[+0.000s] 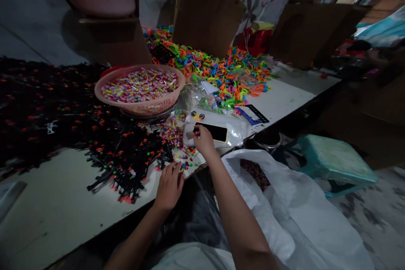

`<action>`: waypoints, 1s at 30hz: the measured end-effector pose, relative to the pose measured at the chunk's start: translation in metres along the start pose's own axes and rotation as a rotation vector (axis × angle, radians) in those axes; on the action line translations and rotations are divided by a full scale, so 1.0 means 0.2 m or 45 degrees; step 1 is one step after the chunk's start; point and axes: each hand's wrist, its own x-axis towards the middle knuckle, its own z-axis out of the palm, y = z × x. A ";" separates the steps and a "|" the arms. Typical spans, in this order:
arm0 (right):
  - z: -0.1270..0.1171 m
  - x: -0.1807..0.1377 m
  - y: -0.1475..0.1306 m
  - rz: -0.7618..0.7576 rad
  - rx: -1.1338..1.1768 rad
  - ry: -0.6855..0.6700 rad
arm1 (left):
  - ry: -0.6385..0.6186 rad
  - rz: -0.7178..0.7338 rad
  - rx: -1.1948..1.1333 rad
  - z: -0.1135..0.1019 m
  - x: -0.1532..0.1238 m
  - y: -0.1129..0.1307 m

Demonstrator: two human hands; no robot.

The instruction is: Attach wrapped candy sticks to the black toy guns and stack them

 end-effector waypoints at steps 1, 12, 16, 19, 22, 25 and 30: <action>0.00 0.01 0.00 0.003 -0.007 -0.007 | 0.011 0.004 0.000 0.00 0.00 0.00; 0.00 -0.49 0.09 0.016 -0.205 -0.344 | -0.085 0.063 -0.179 0.01 0.01 -0.03; -0.01 -0.46 0.07 -0.011 -0.310 -0.407 | -0.119 0.121 -0.277 0.01 0.05 -0.02; -0.02 -0.43 0.05 -0.026 -0.379 -0.424 | -0.106 0.131 -0.234 0.01 0.07 -0.01; -0.03 -0.42 0.05 -0.016 -0.411 -0.414 | -0.058 0.081 -0.142 0.01 0.07 -0.02; -0.03 -0.42 0.08 0.022 -0.410 -0.390 | -0.086 0.093 -0.129 0.01 0.07 -0.02; -0.05 -0.41 0.13 0.111 -0.412 -0.361 | -0.093 0.144 -0.169 0.04 0.09 -0.01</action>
